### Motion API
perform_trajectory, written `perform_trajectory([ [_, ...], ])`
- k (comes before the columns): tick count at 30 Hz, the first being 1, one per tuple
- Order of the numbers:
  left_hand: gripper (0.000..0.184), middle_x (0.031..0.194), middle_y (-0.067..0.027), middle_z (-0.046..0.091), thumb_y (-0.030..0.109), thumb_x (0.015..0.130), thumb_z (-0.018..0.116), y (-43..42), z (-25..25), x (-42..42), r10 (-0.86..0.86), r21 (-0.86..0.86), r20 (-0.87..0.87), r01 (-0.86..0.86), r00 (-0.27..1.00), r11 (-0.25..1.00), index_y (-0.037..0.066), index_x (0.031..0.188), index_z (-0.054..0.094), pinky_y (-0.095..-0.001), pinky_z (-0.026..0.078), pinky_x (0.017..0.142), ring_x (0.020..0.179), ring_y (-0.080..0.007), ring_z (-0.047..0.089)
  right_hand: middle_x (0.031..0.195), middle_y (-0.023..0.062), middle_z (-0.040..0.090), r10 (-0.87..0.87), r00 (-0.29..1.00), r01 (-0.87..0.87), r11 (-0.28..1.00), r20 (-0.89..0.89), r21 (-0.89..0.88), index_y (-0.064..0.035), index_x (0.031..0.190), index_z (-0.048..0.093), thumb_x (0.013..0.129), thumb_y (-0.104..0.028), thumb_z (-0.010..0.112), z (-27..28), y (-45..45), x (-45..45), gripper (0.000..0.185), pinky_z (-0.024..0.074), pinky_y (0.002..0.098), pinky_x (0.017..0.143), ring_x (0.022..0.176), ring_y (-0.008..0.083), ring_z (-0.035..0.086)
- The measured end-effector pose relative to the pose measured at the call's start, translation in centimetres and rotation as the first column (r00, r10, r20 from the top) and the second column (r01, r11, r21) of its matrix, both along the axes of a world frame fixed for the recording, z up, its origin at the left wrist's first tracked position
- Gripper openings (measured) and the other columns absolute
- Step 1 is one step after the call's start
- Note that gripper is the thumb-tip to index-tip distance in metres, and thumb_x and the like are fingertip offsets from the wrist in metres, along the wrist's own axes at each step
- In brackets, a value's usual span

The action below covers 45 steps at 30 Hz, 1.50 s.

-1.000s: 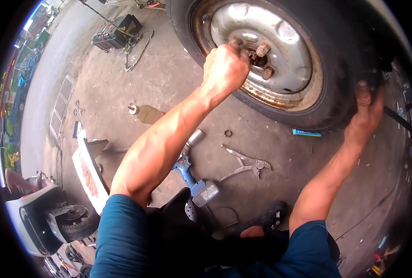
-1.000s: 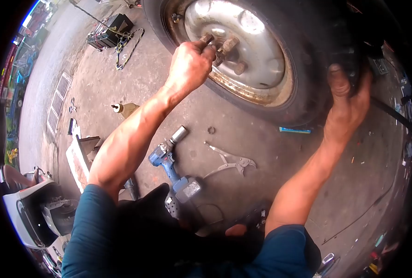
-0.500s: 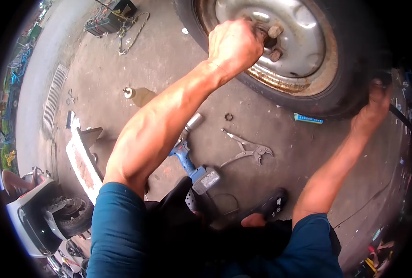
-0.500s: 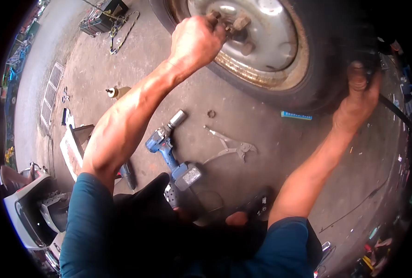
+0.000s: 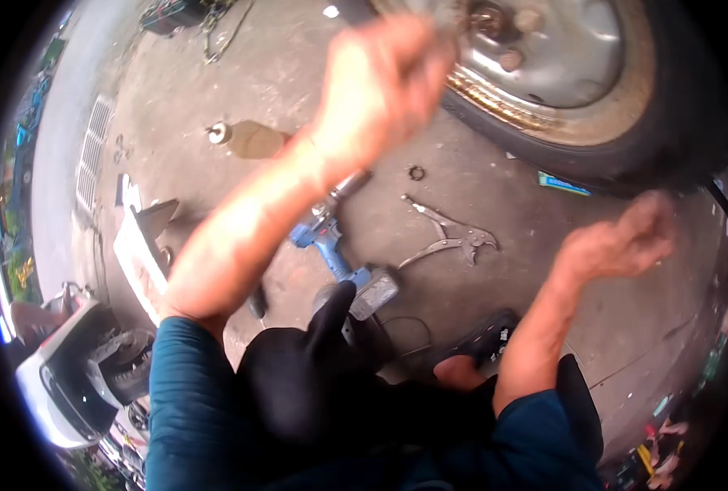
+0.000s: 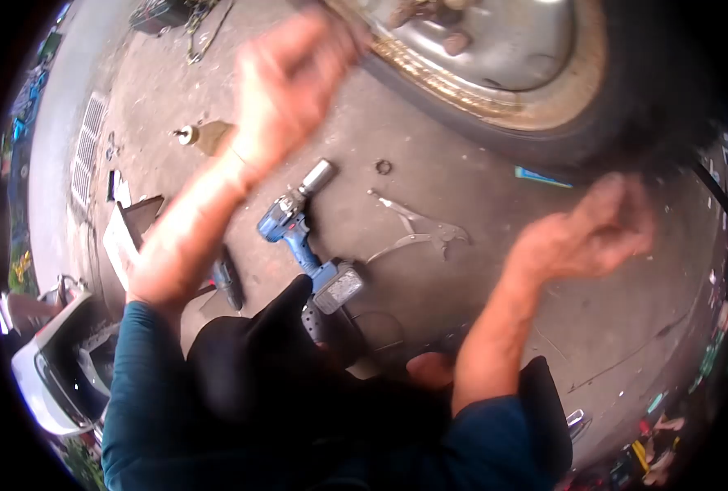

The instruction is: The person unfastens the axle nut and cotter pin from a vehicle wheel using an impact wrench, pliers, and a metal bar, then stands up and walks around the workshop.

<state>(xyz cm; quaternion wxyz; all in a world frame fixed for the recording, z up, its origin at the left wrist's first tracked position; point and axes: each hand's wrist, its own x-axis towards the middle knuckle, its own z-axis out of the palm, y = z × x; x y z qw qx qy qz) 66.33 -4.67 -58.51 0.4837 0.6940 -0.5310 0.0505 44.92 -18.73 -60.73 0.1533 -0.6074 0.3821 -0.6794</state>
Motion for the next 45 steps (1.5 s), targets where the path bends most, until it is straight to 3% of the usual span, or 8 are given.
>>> perform_trajectory([
  [5,0.03,0.071,-0.0079,0.053,0.009,0.07,0.074,9.6,-10.6,-5.3,0.106,0.238,0.191,-0.151,0.976,0.96,0.005,0.099,0.066,-0.0382,0.046,0.049,0.059,-0.0257,0.056,0.094,0.0077,0.063,0.657,0.736,-0.466,0.317,0.163,0.826,0.0021,0.102,0.062,0.093,-0.028,0.063,-8.6,14.6,2.5,0.032,0.0458,0.0293,0.072,0.08,0.0164,0.058],
  [9,0.037,0.08,-0.0084,0.055,0.013,0.069,0.069,15.0,-15.5,-9.7,0.163,0.341,0.123,-0.196,0.979,0.919,0.004,0.105,0.065,-0.0373,0.047,0.057,0.067,-0.026,0.055,0.103,0.0088,0.062,0.297,0.606,-0.634,-0.379,0.738,0.674,0.0014,0.111,0.06,0.094,-0.021,0.061,-12.3,19.5,2.1,0.028,0.0483,0.0325,0.083,0.094,0.0187,0.059],
  [14,0.044,0.088,-0.0136,0.056,0.016,0.072,0.07,16.7,-18.5,-12.4,0.26,0.432,-0.009,-0.231,0.966,0.872,0.0,0.113,0.062,-0.0409,0.048,0.069,0.08,-0.0317,0.055,0.102,0.0079,0.064,0.275,0.656,-0.562,-0.444,0.703,0.698,-0.0032,0.112,0.056,0.095,-0.02,0.058,-17.6,20.0,1.5,0.024,0.0522,0.0313,0.07,0.088,0.0171,0.065],
  [20,0.046,0.102,-0.0179,0.061,0.021,0.078,0.074,23.4,-17.8,-12.7,0.58,0.587,-0.071,-0.436,0.812,0.682,0.002,0.117,0.059,-0.0447,0.048,0.086,0.098,-0.0378,0.058,0.091,0.0141,0.064,0.803,0.581,-0.307,0.367,-0.133,0.878,0.0015,0.1,0.056,0.095,-0.02,0.057,-21.7,12.5,0.7,0.022,0.0486,0.0421,0.072,0.084,0.0265,0.064],
  [24,0.054,0.105,-0.0176,0.062,0.022,0.08,0.078,25.4,-21.9,-14.2,0.683,0.614,-0.726,-0.366,0.086,0.699,-0.006,0.118,0.052,-0.035,0.049,0.085,0.093,-0.0223,0.06,0.092,0.0207,0.062,0.824,0.314,-0.222,0.547,-0.472,0.808,-0.0002,0.096,0.057,0.093,-0.019,0.058,-19.0,9.1,0.2,0.019,0.0467,0.0461,0.071,0.086,0.0398,0.062],
  [30,0.037,0.083,-0.0086,0.064,0.015,0.079,0.077,22.6,-23.6,-13.6,0.629,0.624,-0.777,-0.191,-0.041,0.758,-0.003,0.105,0.058,-0.0304,0.049,0.058,0.064,-0.0162,0.058,0.09,0.0174,0.06,0.719,0.251,-0.258,0.696,-0.649,0.671,-0.0045,0.098,0.055,0.088,-0.018,0.062,-20.9,8.7,-1.8,0.018,0.0476,0.0494,0.073,0.084,0.0406,0.059],
  [40,0.021,0.072,-0.0067,0.064,0.016,0.082,0.069,21.7,-19.7,-9.6,0.729,0.731,-0.669,-0.047,0.146,0.681,-0.003,0.09,0.066,-0.0335,0.046,0.055,0.059,-0.0145,0.058,0.097,0.0174,0.064,0.801,-0.251,-0.014,0.559,-0.544,0.829,-0.0069,0.105,0.057,0.09,-0.021,0.06,-12.6,-2.2,-5.6,0.022,0.0495,0.0496,0.076,0.092,0.041,0.061],
  [45,0.046,0.068,-0.019,0.067,0.045,0.077,0.071,22.7,-18.7,-6.2,0.442,0.977,-0.12,0.026,0.889,0.211,-0.001,0.085,0.07,-0.0424,0.051,0.069,0.072,-0.033,0.068,0.107,0.0168,0.063,0.652,-0.389,-0.09,0.677,-0.651,0.731,-0.0041,0.101,0.057,0.088,-0.019,0.062,-5.8,-8.2,-13.9,0.02,0.0489,0.0485,0.083,0.097,0.0408,0.06],
])
